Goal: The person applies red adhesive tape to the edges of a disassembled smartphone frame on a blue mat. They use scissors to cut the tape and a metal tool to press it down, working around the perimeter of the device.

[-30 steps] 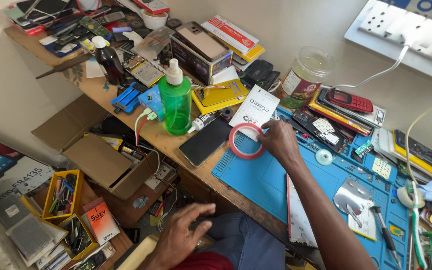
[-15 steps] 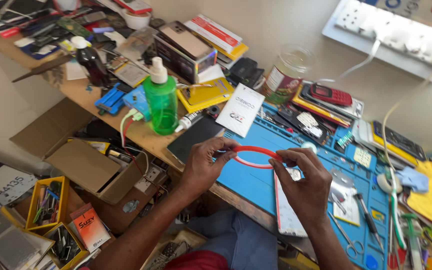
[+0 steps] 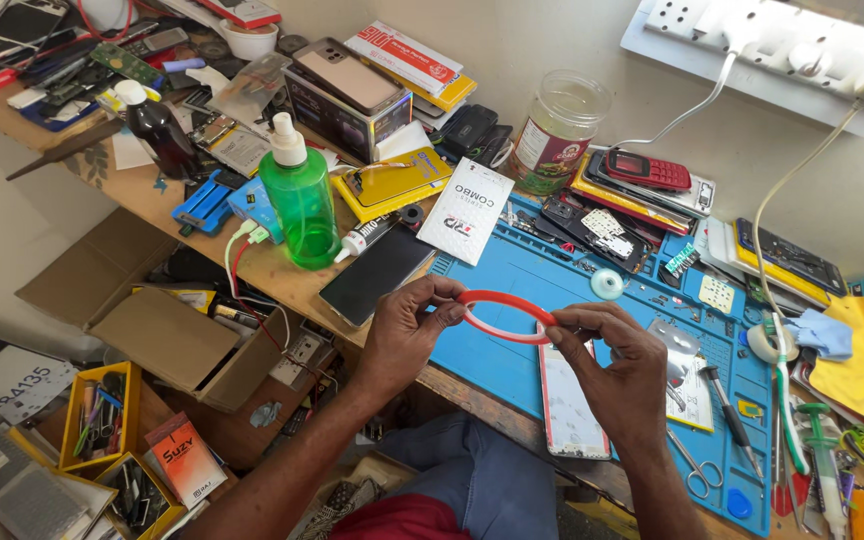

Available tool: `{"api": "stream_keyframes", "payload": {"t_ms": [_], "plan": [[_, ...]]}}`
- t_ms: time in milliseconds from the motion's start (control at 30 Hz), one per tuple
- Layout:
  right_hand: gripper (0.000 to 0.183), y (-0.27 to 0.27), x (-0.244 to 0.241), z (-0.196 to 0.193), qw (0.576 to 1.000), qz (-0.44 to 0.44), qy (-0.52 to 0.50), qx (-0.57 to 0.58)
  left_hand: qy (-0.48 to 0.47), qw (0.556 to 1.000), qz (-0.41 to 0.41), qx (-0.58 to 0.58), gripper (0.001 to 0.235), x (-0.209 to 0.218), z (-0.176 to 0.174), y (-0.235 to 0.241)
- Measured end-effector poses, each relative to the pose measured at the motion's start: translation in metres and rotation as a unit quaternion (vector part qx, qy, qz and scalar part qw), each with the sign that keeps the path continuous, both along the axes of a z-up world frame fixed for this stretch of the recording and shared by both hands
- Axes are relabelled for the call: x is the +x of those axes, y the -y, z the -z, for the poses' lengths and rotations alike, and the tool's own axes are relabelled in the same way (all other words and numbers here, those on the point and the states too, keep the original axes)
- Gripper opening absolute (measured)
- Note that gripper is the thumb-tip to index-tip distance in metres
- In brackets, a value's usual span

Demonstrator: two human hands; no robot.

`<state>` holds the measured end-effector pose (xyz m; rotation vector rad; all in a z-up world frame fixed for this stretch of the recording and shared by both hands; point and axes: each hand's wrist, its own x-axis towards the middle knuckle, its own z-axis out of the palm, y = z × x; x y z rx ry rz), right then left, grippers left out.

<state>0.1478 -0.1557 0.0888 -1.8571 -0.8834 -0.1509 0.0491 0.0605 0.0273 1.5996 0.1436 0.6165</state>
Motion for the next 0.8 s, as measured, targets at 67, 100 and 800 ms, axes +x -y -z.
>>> {"api": "stream_keyframes", "payload": {"t_ms": [67,100,800], "plan": [[0.018,0.001,0.0,0.0,1.0,0.004,-0.002,-0.01,0.01,1.0,0.011,-0.013,0.017,0.002,-0.002,0.001],[0.018,0.002,0.0,0.0,1.0,0.006,-0.003,-0.015,0.016,1.0,0.017,-0.021,0.018,0.002,-0.004,0.002],[0.026,0.008,-0.017,0.004,0.979,-0.009,-0.202,0.029,0.117,0.919,-0.016,0.377,0.088,-0.002,-0.027,0.049]]}}
